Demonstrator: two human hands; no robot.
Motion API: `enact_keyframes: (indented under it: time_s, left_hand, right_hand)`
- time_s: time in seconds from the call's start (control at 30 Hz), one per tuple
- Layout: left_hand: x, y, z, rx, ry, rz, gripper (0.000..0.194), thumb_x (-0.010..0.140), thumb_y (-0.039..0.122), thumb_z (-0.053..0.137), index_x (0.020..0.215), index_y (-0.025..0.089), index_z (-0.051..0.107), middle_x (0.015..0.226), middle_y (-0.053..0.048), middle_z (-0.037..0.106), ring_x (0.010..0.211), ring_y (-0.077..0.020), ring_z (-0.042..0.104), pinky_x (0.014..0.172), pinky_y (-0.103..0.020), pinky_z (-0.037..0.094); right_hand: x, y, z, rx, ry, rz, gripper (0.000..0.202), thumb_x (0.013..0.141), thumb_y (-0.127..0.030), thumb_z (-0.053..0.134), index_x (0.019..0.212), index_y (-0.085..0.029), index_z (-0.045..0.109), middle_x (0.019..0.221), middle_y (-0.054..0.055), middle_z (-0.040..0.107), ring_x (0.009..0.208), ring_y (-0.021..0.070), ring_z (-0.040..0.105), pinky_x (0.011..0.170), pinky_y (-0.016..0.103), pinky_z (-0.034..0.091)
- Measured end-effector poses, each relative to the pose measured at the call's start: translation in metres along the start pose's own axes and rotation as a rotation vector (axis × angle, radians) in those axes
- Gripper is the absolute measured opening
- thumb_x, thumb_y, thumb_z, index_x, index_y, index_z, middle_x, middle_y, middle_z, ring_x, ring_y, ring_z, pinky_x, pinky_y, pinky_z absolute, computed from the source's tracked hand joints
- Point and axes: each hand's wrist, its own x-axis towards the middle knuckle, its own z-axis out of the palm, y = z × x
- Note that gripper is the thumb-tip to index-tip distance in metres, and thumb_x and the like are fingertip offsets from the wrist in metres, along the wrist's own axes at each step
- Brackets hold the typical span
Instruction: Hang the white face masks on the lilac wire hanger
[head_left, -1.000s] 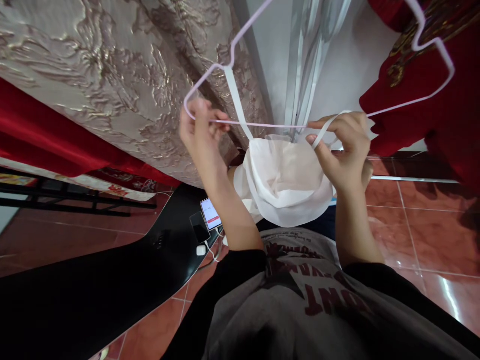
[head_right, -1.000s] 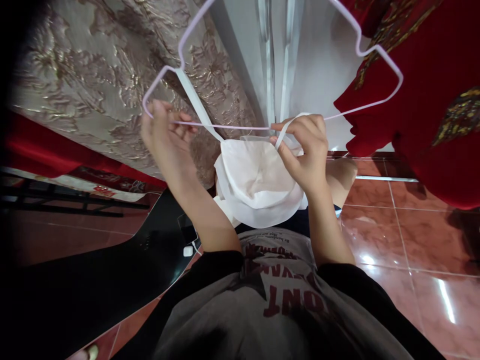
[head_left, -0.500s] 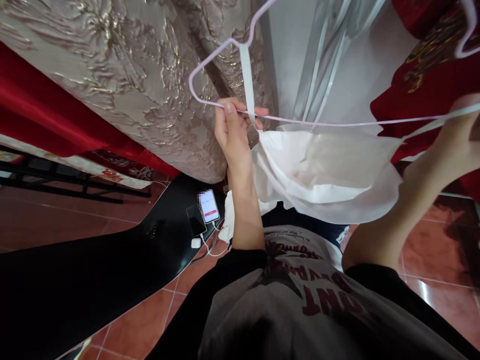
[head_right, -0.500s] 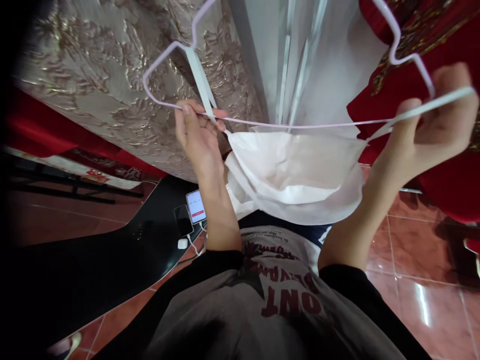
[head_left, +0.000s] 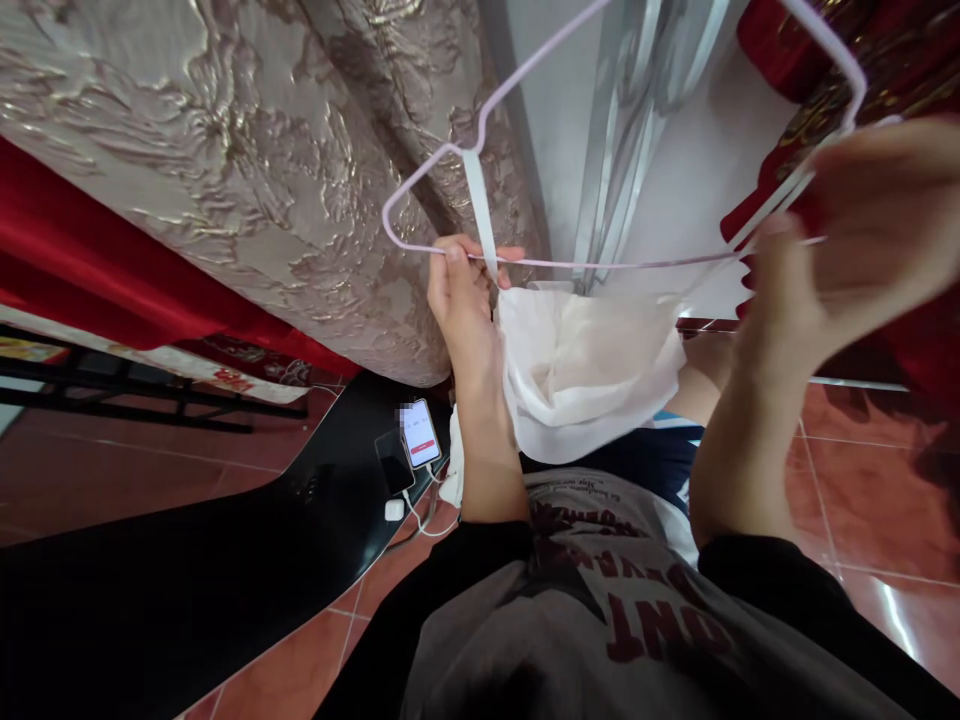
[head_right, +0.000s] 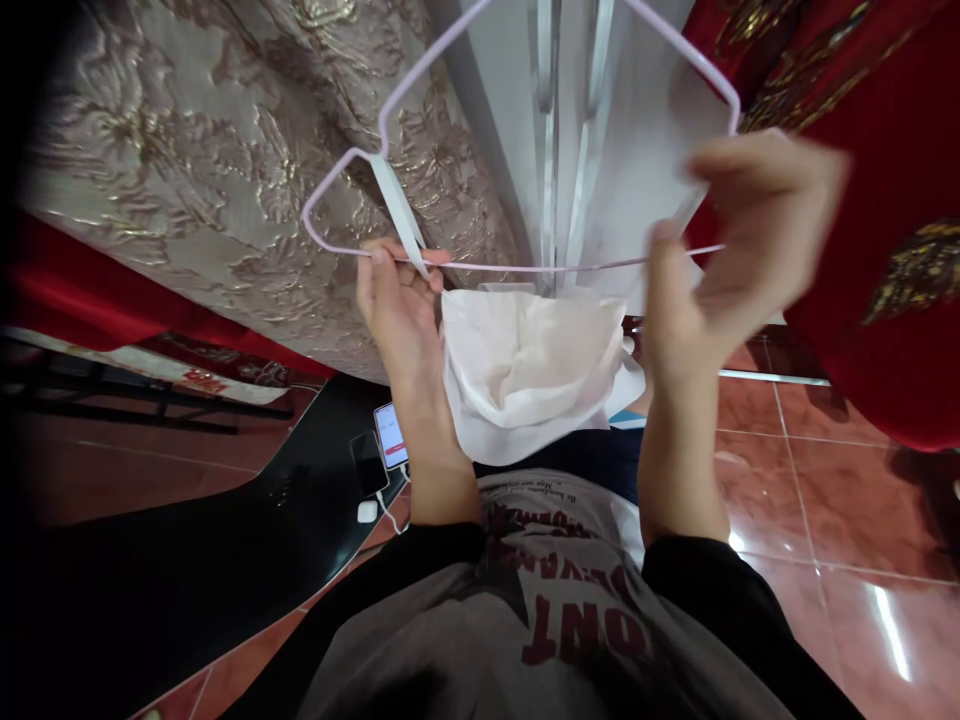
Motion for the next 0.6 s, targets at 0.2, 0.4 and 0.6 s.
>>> enact_keyframes:
  time_s: [0.2, 0.4, 0.6]
  left_hand:
    - [-0.004, 0.001, -0.021, 0.092, -0.17, -0.1, 0.038, 0.109, 0.065, 0.073, 0.107, 0.027, 0.077, 0.1, -0.008, 0.084, 0.093, -0.0259, 0.08, 0.094, -0.041, 0.065]
    - [-0.013, 0.055, -0.027, 0.25, -0.308, -0.128, 0.032, 0.1, 0.054, 0.087, 0.086, 0.026, 0.079, 0.085, -0.008, 0.073, 0.081, -0.0251, 0.072, 0.075, -0.037, 0.061]
    - [-0.001, 0.085, -0.02, -0.064, -0.09, 0.057, 0.031, 0.107, 0.06, 0.068, 0.124, 0.038, 0.082, 0.152, 0.0, 0.072, 0.144, -0.0293, 0.067, 0.062, -0.034, 0.057]
  right_hand:
    - [-0.019, 0.007, 0.055, -0.181, -0.12, -0.015, 0.029, 0.106, -0.046, 0.064, 0.127, -0.033, 0.079, 0.109, 0.004, 0.083, 0.103, 0.0298, 0.071, 0.114, 0.061, 0.05]
    - [-0.026, 0.007, 0.055, -0.176, -0.027, -0.021, 0.025, 0.107, -0.041, 0.065, 0.125, -0.035, 0.081, 0.108, 0.002, 0.084, 0.1, 0.0263, 0.071, 0.107, 0.052, 0.049]
    - [-0.028, -0.003, 0.052, -0.15, -0.049, -0.063, 0.026, 0.108, -0.04, 0.064, 0.129, -0.034, 0.079, 0.107, 0.002, 0.083, 0.099, 0.0251, 0.071, 0.107, 0.05, 0.048]
